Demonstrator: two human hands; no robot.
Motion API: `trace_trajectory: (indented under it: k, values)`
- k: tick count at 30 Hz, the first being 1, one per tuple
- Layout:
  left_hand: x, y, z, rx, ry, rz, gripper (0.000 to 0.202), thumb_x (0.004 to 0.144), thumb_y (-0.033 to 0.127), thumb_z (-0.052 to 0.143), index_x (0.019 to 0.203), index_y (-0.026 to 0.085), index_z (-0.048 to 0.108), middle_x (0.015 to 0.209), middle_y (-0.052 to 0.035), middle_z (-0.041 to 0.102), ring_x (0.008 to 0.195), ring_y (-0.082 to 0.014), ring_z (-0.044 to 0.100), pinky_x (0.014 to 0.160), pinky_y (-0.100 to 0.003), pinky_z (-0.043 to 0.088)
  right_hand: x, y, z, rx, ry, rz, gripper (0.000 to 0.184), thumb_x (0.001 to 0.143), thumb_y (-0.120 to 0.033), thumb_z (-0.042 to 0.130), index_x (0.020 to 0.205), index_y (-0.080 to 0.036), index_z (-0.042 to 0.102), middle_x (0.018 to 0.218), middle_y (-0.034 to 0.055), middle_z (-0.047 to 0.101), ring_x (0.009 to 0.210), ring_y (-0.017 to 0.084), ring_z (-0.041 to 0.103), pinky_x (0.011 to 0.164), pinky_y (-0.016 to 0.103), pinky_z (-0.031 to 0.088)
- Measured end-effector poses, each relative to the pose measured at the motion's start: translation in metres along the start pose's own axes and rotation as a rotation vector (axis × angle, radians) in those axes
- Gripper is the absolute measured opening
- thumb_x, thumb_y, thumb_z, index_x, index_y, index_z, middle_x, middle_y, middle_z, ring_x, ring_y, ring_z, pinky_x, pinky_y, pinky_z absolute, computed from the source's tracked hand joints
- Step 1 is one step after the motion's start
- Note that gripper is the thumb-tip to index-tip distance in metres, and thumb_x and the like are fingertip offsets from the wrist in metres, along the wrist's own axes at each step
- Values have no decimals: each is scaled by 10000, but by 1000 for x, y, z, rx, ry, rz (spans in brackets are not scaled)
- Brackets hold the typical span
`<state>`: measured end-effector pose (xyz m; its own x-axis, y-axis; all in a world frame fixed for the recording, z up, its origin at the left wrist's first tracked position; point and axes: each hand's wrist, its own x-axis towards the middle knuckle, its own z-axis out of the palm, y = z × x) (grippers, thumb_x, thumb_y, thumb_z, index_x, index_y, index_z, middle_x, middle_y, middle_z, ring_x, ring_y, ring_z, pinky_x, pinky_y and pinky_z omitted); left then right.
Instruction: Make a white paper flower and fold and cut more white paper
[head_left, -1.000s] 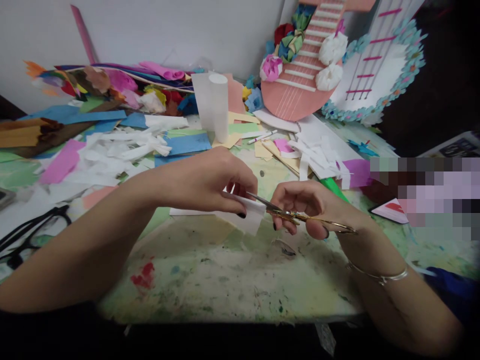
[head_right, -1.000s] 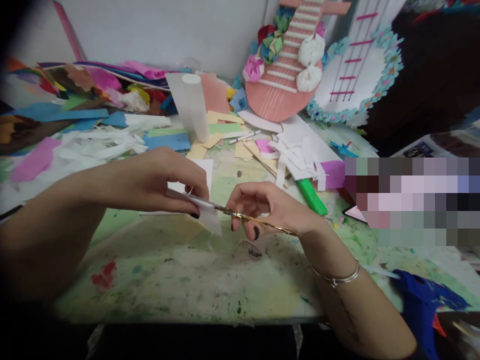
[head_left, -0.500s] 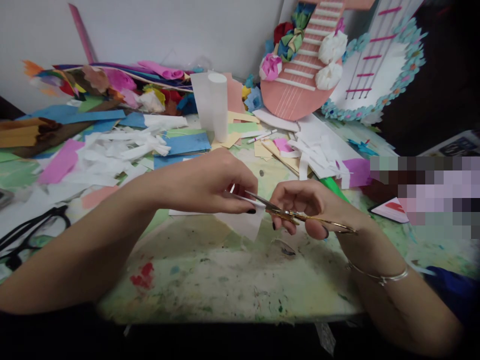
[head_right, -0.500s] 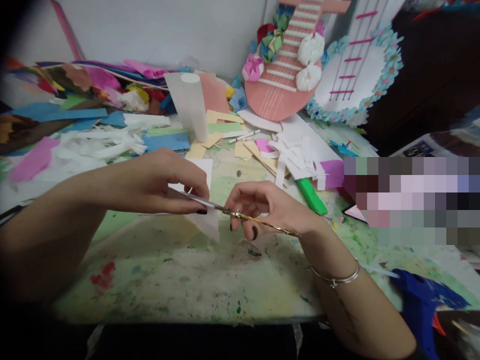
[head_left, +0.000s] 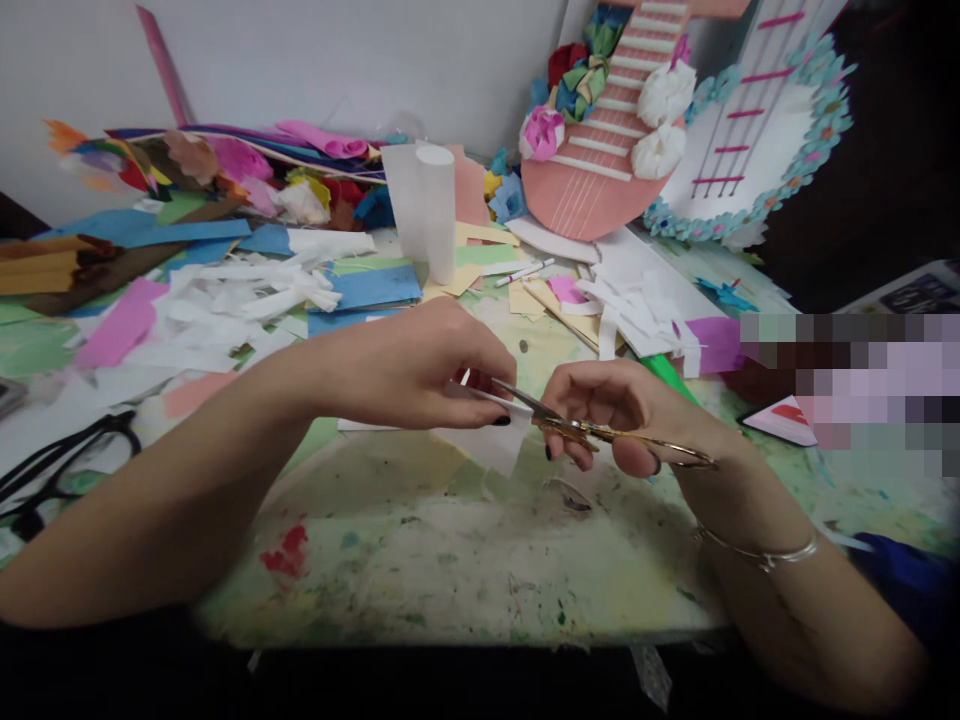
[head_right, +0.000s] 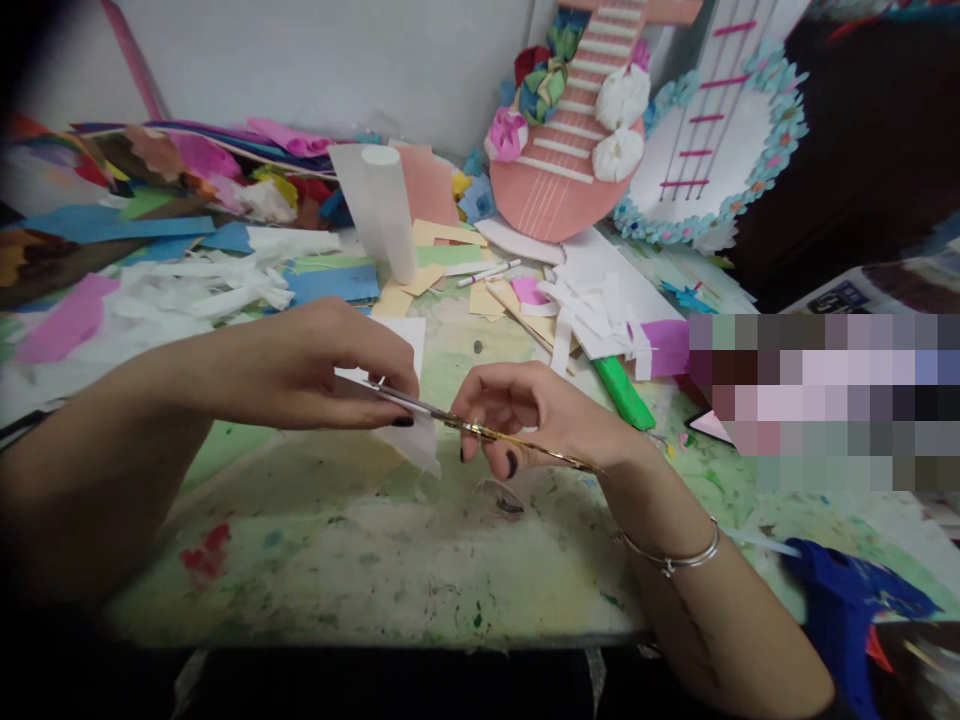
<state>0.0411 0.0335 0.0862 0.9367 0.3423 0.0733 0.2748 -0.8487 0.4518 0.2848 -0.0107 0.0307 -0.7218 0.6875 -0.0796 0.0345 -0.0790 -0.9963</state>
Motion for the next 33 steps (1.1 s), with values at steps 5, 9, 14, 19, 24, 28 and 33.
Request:
trace_trajectory:
  k: [5,9,14,19,24,28,33]
  values:
    - [1,0,0,-11,-21,-7,137,843,210,573,790,179,695,621,20,636,536,-65,522,526,-179,343,0,0,0,-18,-9,22,693,538,-631,794,966,-121,604,827,64,680,601,95,604,554,211,481]
    - [0,-1,0,-13,-28,-4,166,865,244,560,795,177,695,624,14,640,547,-67,533,531,-174,349,-1,-1,0,-21,4,40,681,532,-613,808,966,-129,606,847,61,678,624,107,621,580,227,504]
    - [0,-2,0,-13,-30,3,177,877,263,556,808,187,700,636,15,649,555,-67,542,535,-168,359,-1,-1,1,-16,8,34,672,531,-618,804,956,-133,618,839,55,678,629,106,625,592,226,512]
    - [1,-2,0,-26,-26,-15,155,860,247,575,802,184,704,640,15,650,556,-70,539,536,-177,358,-1,0,0,-5,15,28,686,525,-609,812,965,-120,619,837,67,681,633,107,620,584,223,509]
    - [0,-2,0,-31,-32,-7,164,869,258,564,814,188,701,648,12,655,556,-73,538,535,-183,353,0,-1,0,1,8,40,682,520,-604,818,961,-125,617,835,62,681,615,106,620,568,223,509]
    - [1,-3,1,-22,-36,5,178,878,266,554,812,187,701,644,12,653,554,-69,535,540,-180,351,0,-1,1,1,9,41,672,526,-611,811,952,-127,618,840,60,680,621,105,622,583,226,511]
    - [1,-3,1,-27,-29,-1,164,866,250,568,803,181,703,637,17,646,545,-65,525,535,-183,341,0,-1,1,0,11,46,667,528,-596,821,951,-123,616,828,60,681,615,101,621,572,218,511]
